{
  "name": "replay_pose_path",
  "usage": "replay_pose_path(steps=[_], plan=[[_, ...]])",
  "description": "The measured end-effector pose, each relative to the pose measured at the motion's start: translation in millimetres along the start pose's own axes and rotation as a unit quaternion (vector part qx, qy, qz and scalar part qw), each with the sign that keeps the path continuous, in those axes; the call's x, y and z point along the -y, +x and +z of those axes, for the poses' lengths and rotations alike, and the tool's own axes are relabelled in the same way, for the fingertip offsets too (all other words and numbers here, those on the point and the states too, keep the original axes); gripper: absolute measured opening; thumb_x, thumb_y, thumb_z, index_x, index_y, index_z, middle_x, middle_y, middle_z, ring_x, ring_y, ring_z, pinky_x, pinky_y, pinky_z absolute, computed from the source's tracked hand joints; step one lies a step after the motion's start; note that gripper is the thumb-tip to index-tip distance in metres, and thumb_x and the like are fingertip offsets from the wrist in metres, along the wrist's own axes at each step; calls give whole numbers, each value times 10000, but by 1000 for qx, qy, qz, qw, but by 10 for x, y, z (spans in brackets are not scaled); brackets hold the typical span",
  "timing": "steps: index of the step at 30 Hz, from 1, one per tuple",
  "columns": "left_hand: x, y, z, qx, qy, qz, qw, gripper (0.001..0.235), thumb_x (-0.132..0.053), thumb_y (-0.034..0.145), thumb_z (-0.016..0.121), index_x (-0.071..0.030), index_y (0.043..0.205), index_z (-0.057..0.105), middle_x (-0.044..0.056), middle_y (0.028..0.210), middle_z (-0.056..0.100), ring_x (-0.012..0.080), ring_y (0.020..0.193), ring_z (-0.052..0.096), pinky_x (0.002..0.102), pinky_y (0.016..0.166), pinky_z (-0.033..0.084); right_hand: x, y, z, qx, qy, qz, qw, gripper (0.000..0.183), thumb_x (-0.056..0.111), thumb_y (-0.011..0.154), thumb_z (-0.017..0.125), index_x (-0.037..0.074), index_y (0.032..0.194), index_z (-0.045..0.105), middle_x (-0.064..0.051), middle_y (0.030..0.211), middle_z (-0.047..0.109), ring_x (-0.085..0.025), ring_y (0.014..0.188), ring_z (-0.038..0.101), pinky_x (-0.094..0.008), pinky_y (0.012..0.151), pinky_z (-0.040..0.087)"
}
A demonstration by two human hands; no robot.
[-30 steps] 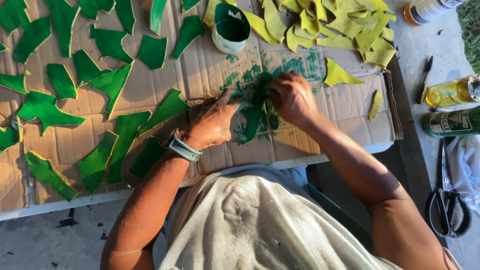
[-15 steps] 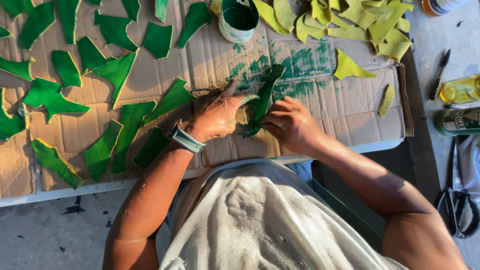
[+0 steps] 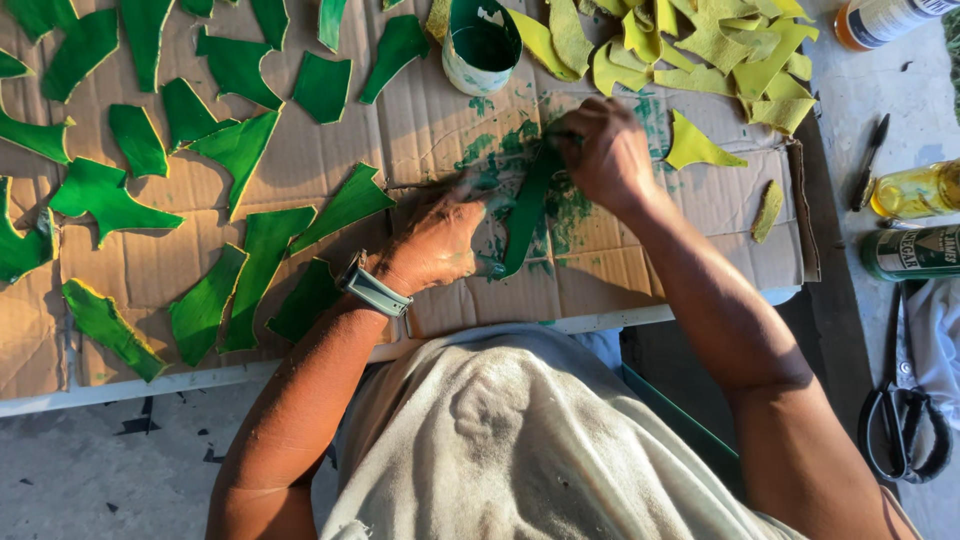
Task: The person repeatedly picks up yellow paper cutouts, applies green paint to their edges using a sponge, and places them on a cardboard surface. The person continues this process throughout the clip, handling each cutout one at a time.
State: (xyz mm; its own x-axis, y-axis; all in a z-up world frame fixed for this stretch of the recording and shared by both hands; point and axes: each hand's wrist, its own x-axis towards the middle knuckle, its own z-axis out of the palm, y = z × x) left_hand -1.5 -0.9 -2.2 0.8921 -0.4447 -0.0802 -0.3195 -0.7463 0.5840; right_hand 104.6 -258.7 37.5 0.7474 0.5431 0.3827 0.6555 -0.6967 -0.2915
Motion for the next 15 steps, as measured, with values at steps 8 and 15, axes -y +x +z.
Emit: replay_pose_path(steps=[8,15], plan=[[54,0,41,-52,-70,98,991,742,-159,684,816,-70,1367,540,393,1485,301,519,1306,441,484,1034,420,395,-360,-455,15,92,-37,995,151,63,869,818,124,992,753,-83,958,688,-279,927,637,-406,805,511],[-41,-7,-55,-53,-53,51,996,657,34,779,611,-138,1412,579,316,1540,383,480,1336,482,484,1108,420,780,-615,-125,62,83,-71,992,163,80,798,791,72,954,744,-81,879,637,-280,860,577,-406,786,452]])
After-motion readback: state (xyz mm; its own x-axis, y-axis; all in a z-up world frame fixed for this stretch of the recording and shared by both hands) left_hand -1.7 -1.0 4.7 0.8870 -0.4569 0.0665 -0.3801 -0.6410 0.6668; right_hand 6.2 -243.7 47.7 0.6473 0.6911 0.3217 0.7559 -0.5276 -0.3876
